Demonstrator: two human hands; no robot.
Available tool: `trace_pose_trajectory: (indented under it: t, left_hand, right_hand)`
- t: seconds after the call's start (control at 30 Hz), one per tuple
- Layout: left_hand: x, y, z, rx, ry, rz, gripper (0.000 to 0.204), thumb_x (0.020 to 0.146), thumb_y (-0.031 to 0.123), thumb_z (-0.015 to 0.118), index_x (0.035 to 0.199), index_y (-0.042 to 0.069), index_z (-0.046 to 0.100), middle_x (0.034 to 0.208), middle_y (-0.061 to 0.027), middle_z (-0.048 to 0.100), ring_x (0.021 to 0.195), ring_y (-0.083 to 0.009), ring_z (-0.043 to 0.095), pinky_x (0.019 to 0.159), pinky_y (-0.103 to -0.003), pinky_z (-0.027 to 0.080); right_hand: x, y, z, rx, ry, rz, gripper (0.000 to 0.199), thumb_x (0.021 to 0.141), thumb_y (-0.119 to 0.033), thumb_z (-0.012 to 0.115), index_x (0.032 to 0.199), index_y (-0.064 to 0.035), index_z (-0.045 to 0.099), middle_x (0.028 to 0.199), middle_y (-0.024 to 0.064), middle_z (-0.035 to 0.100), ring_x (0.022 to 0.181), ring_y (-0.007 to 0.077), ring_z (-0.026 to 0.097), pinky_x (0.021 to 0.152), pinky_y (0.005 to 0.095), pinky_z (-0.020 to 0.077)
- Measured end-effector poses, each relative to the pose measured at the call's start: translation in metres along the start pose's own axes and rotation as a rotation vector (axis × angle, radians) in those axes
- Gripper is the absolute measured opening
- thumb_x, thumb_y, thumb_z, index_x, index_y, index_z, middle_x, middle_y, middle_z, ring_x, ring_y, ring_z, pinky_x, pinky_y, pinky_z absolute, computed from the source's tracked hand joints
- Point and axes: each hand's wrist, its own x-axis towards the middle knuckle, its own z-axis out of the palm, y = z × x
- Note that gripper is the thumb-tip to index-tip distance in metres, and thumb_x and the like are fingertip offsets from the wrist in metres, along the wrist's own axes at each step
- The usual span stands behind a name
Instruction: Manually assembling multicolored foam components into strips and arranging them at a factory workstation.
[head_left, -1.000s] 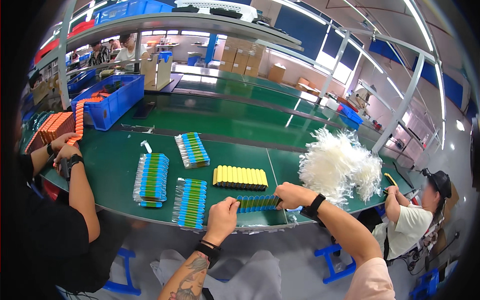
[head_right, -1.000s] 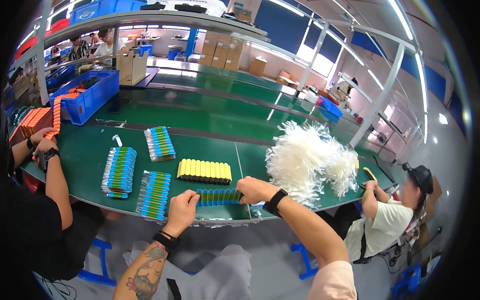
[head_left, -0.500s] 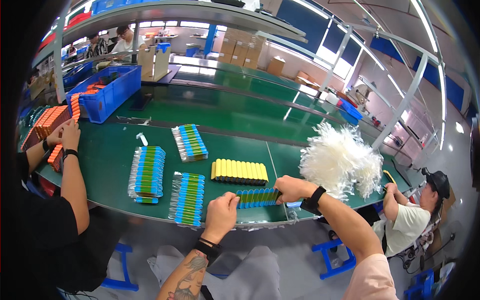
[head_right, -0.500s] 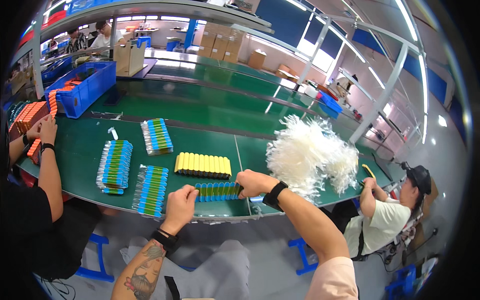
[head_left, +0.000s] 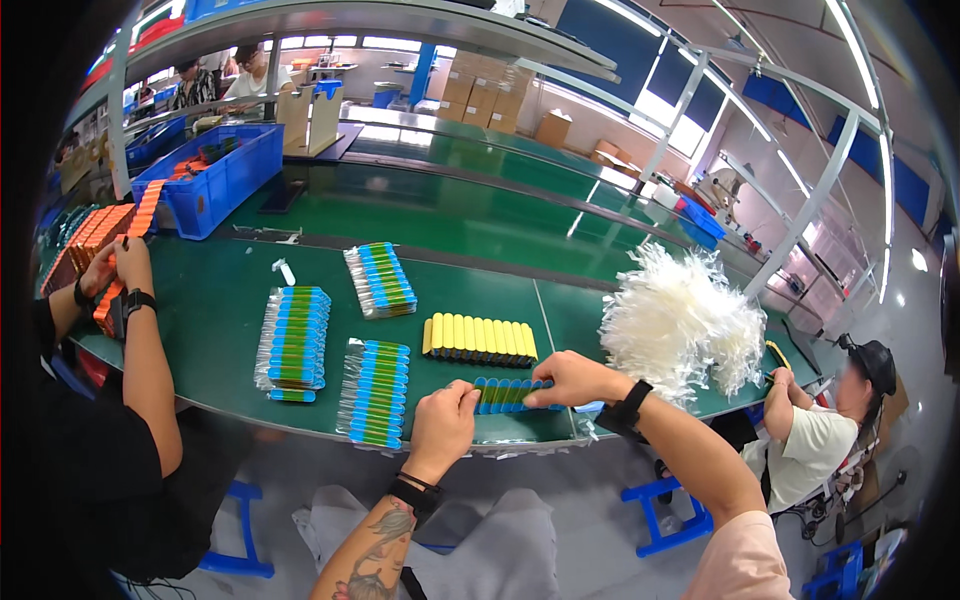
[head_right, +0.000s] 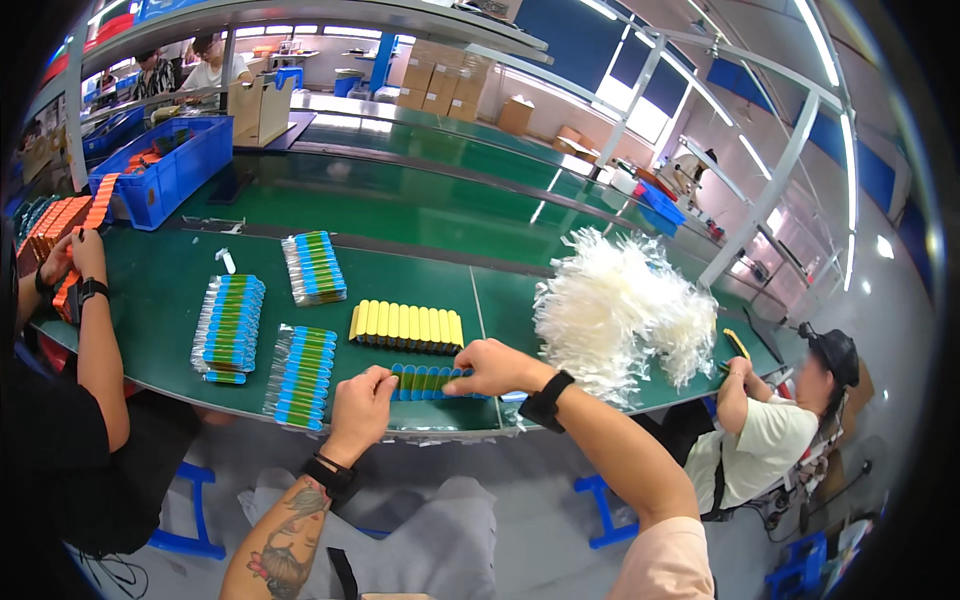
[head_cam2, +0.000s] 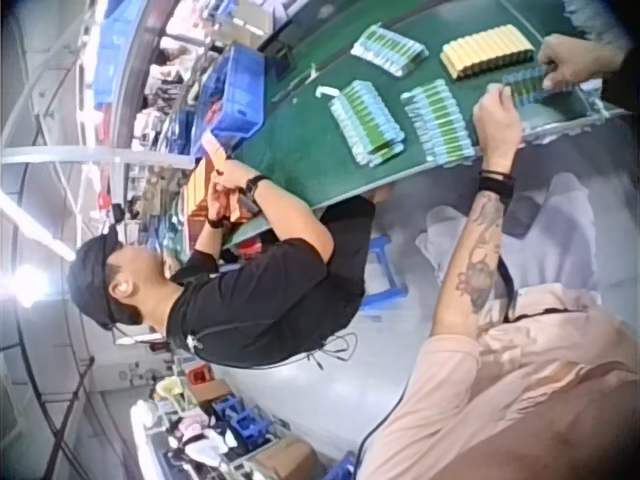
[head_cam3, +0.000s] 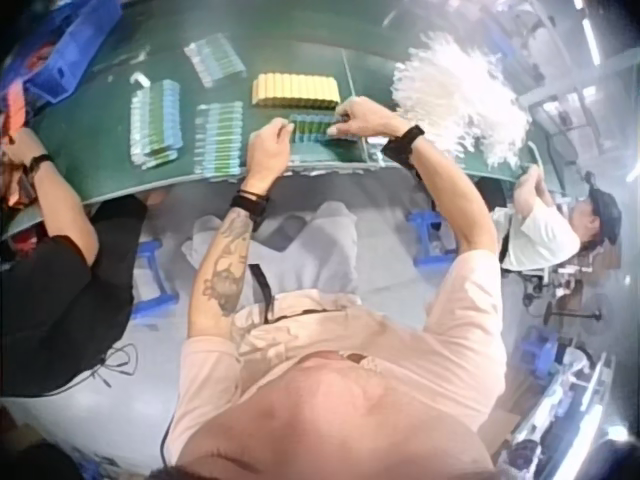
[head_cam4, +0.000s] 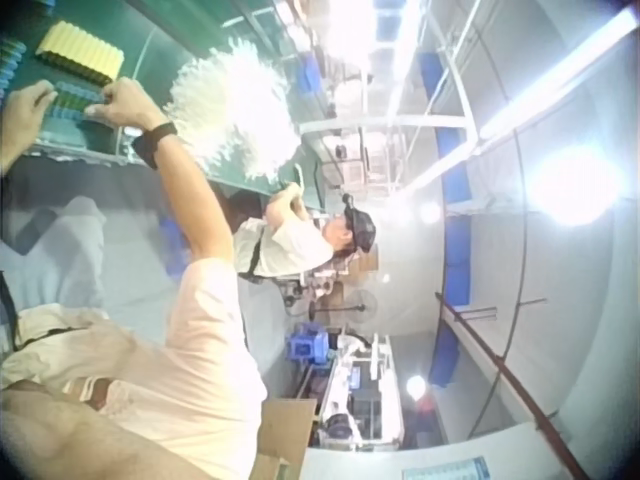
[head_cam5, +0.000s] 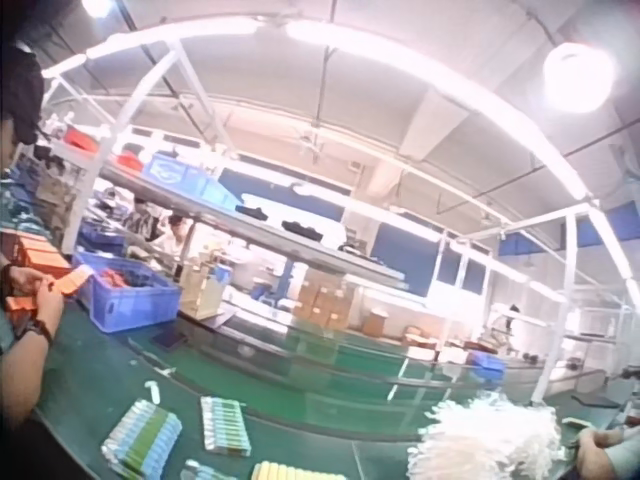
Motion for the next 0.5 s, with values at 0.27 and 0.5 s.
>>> trace_pose_trajectory:
  t: [0.27, 0.5]
  left_hand:
    - [-0.002, 0.007, -0.002, -0.005, 0.007, -0.011, 0.016, 0.095, 0.017, 0.065, 0.090, 0.002, 0.066, 0.081, -0.0215, 0.068, 0.080, -0.0422, 0.066, 0.070, -0.050, 0.052]
    - [-0.002, 0.005, -0.002, 0.017, 0.001, -0.034, 0.016, 0.095, 0.017, 0.064, 0.091, 0.002, 0.067, 0.083, -0.0214, 0.069, 0.082, -0.0419, 0.067, 0.071, -0.049, 0.053]
  right_hand:
    - [0.003, 0.009, 0.015, 0.163, 0.092, 0.054, 0.054, 0.088, -0.050, 0.075, 0.077, 0.0026, 0.072, 0.057, 0.0169, 0.056, 0.055, 0.0288, 0.057, 0.058, 0.0435, 0.0465]
    - [0.005, 0.009, 0.014, 0.100, 0.072, 0.118, 0.061, 0.088, -0.059, 0.071, 0.075, 0.0013, 0.074, 0.058, 0.0180, 0.059, 0.058, 0.0299, 0.061, 0.061, 0.0433, 0.0502]
